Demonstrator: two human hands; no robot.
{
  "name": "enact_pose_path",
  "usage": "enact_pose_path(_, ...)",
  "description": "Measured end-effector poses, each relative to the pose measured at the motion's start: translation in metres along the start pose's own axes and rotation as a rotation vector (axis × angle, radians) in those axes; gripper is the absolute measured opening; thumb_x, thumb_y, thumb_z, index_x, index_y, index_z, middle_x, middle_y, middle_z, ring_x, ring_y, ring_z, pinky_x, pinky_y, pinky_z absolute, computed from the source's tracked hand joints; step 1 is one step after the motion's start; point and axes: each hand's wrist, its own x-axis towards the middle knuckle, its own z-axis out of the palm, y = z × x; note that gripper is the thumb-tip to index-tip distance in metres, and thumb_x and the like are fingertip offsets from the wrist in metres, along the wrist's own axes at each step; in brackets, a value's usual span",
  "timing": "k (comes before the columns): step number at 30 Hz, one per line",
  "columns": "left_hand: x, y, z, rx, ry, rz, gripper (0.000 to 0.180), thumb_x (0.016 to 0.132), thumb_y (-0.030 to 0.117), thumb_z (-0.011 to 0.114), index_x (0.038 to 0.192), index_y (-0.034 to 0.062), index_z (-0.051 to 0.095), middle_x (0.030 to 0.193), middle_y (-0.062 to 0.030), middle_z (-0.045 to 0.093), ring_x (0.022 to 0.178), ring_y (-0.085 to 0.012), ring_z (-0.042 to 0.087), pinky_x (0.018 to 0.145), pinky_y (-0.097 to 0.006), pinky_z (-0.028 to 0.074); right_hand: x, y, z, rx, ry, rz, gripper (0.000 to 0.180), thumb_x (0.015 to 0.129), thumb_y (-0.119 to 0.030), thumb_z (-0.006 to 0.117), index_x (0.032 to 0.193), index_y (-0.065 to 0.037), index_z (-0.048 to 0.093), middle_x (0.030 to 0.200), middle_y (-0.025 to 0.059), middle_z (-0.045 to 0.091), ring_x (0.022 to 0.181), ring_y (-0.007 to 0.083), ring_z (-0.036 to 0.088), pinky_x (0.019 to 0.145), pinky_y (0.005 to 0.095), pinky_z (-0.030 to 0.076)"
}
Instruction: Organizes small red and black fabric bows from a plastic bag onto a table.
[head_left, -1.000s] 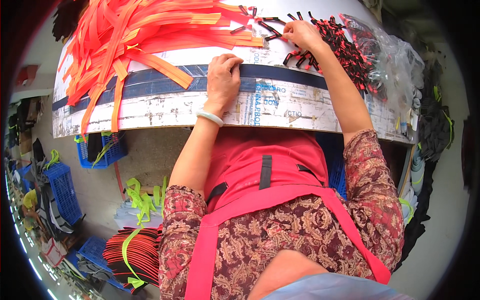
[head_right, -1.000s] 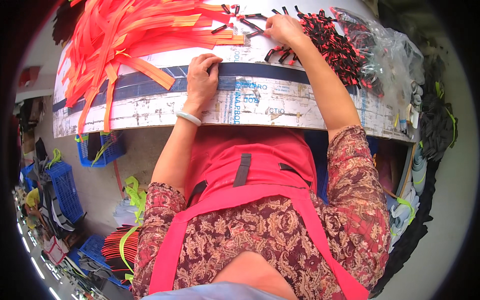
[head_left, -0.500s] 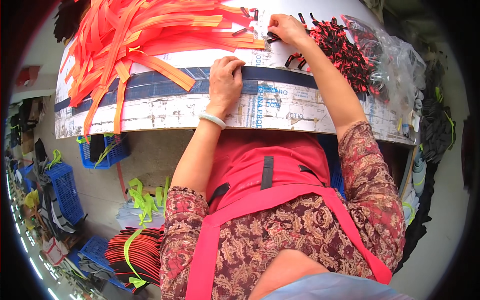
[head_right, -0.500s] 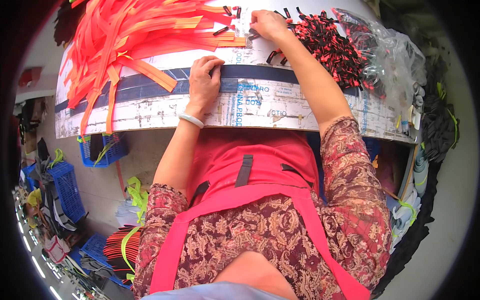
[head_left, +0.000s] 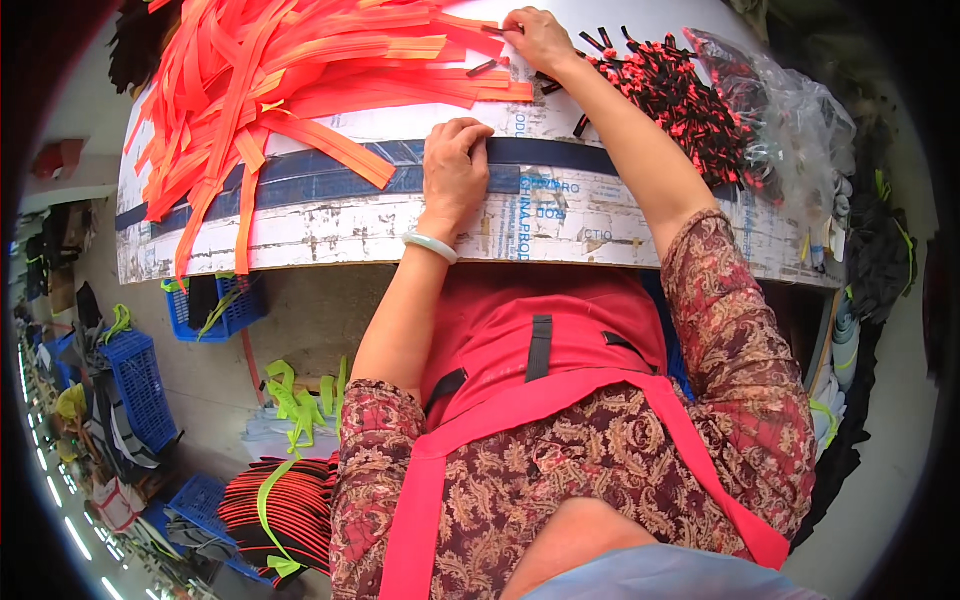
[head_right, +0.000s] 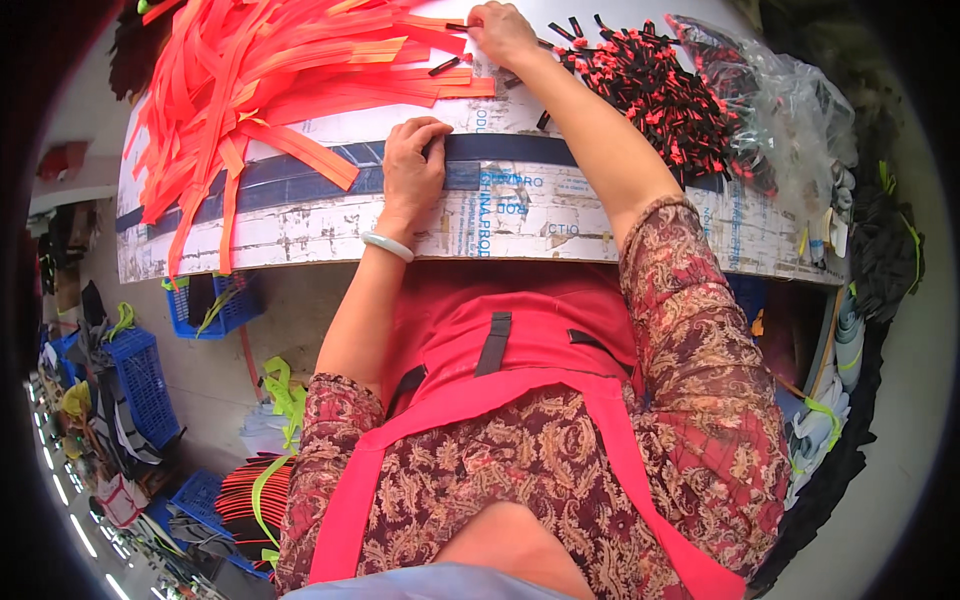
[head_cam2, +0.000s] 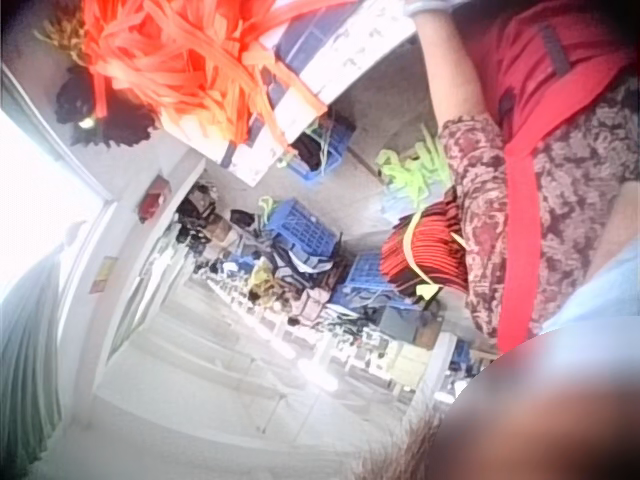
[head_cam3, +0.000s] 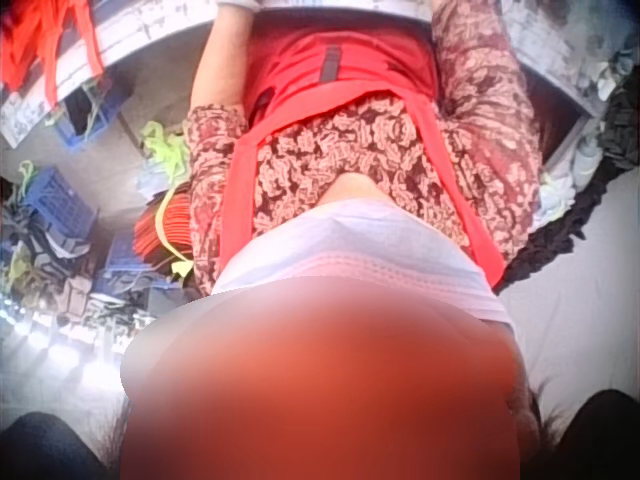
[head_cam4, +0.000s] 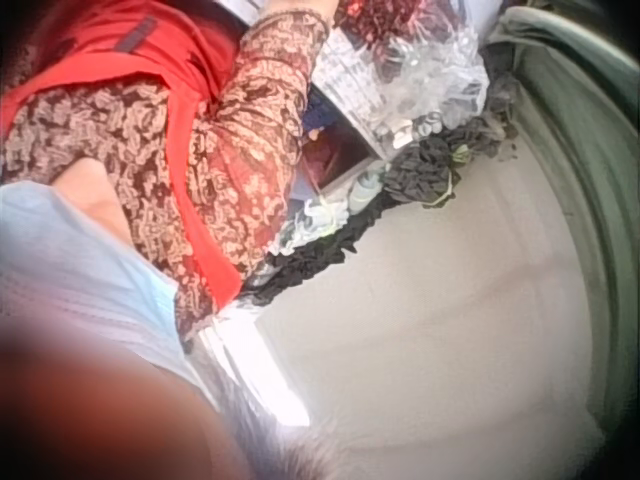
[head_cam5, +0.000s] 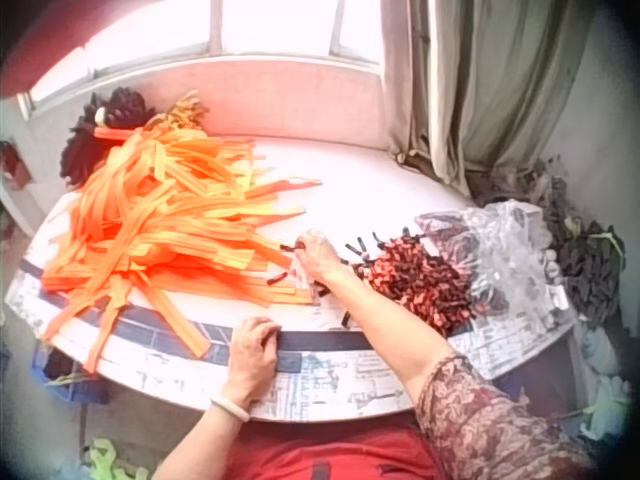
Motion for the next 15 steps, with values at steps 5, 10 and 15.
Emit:
enact_pose_path(5,-0.003,-0.003,-0.005,0.015,-0.004,-0.004,0.011,0.085,0.004,0.063,0.091,0.0061,0.072,0.101,-0.0078,0.068,0.101,-0.0295,0.06,0.091,-0.039,0.046,-0.045,-0.001,-0.037,-0.14,-0.057,0.037,0.018,0.084,-0.025,0.069,0.095,-0.011,0.071,0.102,0.0108,0.07,0.104,0.0323,0.064,0.095,0.0439,0.049)
enact_pose_path(10,0.0,-0.001,-0.005,0.032,-0.022,0.003,0.01,0.087,0.005,0.063,0.092,0.0058,0.072,0.101,-0.0081,0.068,0.101,-0.0293,0.06,0.093,-0.039,0.046,-0.067,0.003,-0.042,-0.113,0.182,-0.058,0.022,0.084,-0.029,0.069,0.1,-0.014,0.074,0.103,0.013,0.07,0.102,0.0319,0.064,0.094,0.0429,0.05)
enact_pose_path(15,0.004,0.005,0.005,0.05,-0.037,0.02,0.013,0.085,0.003,0.063,0.094,0.0052,0.072,0.102,-0.0091,0.067,0.102,-0.0303,0.06,0.092,-0.039,0.047,-0.066,-0.021,-0.008,-0.024,0.157,-0.188,0.026,0.086,-0.036,0.07,0.103,-0.016,0.073,0.103,0.013,0.069,0.1,0.0337,0.065,0.091,0.0435,0.052)
